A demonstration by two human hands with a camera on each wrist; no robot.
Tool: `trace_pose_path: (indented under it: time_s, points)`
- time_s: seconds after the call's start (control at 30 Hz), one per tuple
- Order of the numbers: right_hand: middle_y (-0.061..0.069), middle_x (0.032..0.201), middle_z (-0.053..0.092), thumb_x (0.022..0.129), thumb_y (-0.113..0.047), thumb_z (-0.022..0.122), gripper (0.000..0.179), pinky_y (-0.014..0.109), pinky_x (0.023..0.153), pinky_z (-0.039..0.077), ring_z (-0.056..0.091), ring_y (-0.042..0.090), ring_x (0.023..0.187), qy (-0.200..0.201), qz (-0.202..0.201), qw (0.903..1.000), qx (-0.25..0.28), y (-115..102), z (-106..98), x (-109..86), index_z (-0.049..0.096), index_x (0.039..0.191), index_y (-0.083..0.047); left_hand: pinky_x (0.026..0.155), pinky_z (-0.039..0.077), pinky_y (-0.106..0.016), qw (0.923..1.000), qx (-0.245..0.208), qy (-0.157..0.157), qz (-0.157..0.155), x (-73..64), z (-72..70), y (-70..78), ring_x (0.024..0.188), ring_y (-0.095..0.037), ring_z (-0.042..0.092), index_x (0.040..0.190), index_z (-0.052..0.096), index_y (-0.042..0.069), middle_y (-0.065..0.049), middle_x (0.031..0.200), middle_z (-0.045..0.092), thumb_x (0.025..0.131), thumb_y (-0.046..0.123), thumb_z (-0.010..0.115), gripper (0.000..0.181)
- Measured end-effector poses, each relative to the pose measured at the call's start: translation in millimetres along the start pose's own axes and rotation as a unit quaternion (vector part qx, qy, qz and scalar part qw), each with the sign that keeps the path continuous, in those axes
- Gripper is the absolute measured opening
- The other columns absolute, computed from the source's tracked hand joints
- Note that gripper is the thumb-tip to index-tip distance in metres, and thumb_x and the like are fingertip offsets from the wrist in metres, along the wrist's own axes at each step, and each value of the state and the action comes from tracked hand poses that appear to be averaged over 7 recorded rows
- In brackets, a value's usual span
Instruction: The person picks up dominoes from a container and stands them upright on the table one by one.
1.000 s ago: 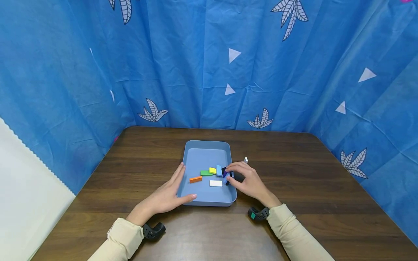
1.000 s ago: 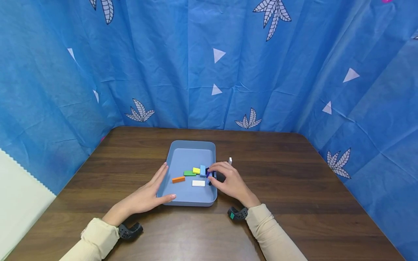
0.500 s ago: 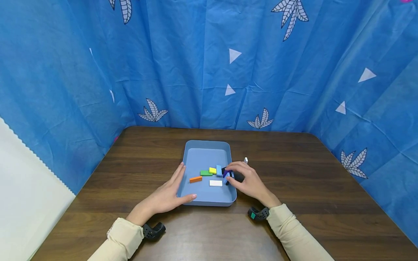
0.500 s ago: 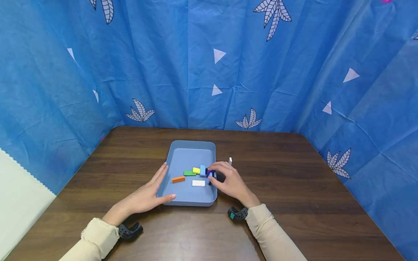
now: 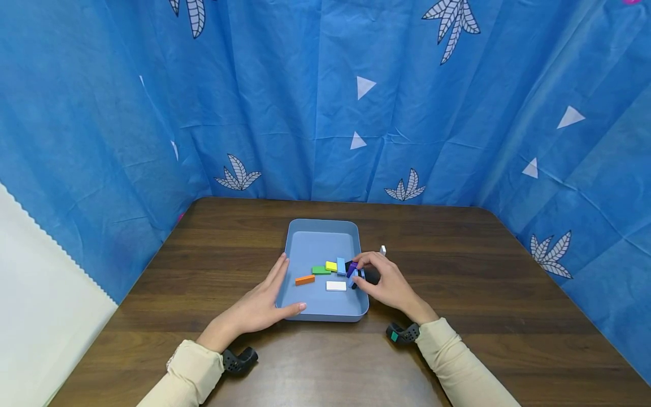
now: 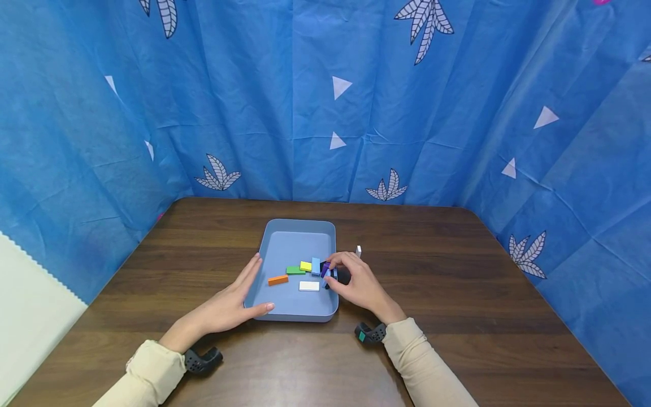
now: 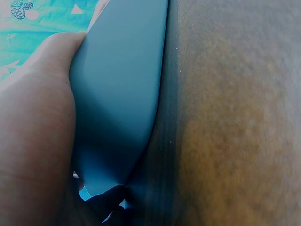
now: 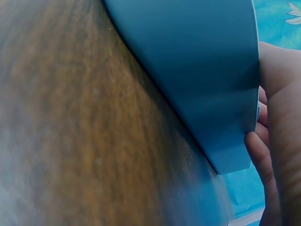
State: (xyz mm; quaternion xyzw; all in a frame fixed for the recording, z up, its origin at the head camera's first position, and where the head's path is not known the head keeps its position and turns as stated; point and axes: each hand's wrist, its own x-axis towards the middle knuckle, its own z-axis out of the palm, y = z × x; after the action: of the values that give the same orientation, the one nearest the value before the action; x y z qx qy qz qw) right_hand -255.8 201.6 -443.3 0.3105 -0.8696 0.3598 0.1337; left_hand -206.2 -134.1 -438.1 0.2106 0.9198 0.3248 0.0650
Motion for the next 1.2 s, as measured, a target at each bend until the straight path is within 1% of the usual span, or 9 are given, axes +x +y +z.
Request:
trace_pose_path:
  time_s: [0.13, 0.37, 0.67, 0.87, 0.97, 1.2]
  points:
    - [0.002, 0.128, 0.067, 0.090, -0.017, 0.080, 0.018, 0.041, 0.096, 0.058, 0.066, 0.018, 0.110, 0.000, 0.002, 1.0000, 0.000, -1.1, -0.3, -0.3, 0.067, 0.101, -0.018, 0.119, 0.031, -0.061, 1.0000, -0.001, -0.001, 0.001, 0.0, -0.2, -0.2, 0.158, -0.035, 0.020, 0.167, 0.001, 0.014, -0.003, 0.175, -0.008, 0.090, 0.075, 0.059, 0.114]
    - [0.002, 0.128, 0.067, 0.091, -0.016, 0.080, 0.017, 0.040, 0.095, 0.059, 0.065, 0.018, 0.110, 0.000, -0.007, 1.0000, -0.003, -0.6, 0.1, -0.3, 0.068, 0.103, -0.018, 0.119, 0.031, -0.061, 1.0000, 0.002, -0.001, -0.002, 0.0, -0.6, -0.6, 0.158, -0.035, 0.020, 0.167, 0.001, 0.014, -0.003, 0.175, -0.008, 0.089, 0.077, 0.058, 0.115]
    - [0.002, 0.129, 0.067, 0.096, -0.017, 0.074, 0.009, 0.037, 0.093, 0.059, 0.063, 0.018, 0.112, 0.001, -0.017, 0.9998, -0.006, 1.1, 0.9, 0.4, 0.069, 0.103, -0.018, 0.119, 0.030, -0.062, 1.0000, -0.002, -0.002, -0.002, 0.2, -0.9, 0.1, 0.158, -0.035, 0.019, 0.167, 0.002, 0.013, -0.003, 0.175, -0.008, 0.090, 0.074, 0.060, 0.114]
    - [0.002, 0.128, 0.067, 0.094, -0.015, 0.076, 0.012, 0.035, 0.091, 0.059, 0.064, 0.017, 0.110, 0.004, -0.021, 0.9998, 0.000, 1.4, 1.4, 0.7, 0.068, 0.102, -0.018, 0.119, 0.030, -0.061, 1.0000, -0.002, -0.003, -0.002, 0.1, -1.2, 0.4, 0.158, -0.035, 0.019, 0.167, 0.002, 0.013, -0.003, 0.175, -0.009, 0.090, 0.075, 0.060, 0.115]
    - [0.003, 0.128, 0.067, 0.093, -0.015, 0.077, 0.014, 0.035, 0.090, 0.060, 0.064, 0.017, 0.110, 0.003, -0.019, 0.9998, 0.002, 1.5, 1.3, 0.6, 0.068, 0.104, -0.017, 0.119, 0.030, -0.061, 1.0000, -0.001, -0.002, -0.001, 0.0, -1.3, 0.6, 0.158, -0.035, 0.019, 0.167, 0.002, 0.014, -0.002, 0.175, -0.009, 0.090, 0.075, 0.059, 0.115]
    - [0.003, 0.129, 0.067, 0.094, -0.018, 0.077, 0.024, 0.036, 0.089, 0.060, 0.063, 0.019, 0.114, -0.001, -0.016, 0.9999, 0.001, 2.4, 0.9, 0.1, 0.071, 0.117, -0.015, 0.119, 0.030, -0.061, 1.0000, 0.002, -0.002, -0.002, -0.1, -1.2, 1.2, 0.158, -0.034, 0.019, 0.167, 0.002, 0.014, -0.002, 0.175, -0.008, 0.090, 0.076, 0.059, 0.115]
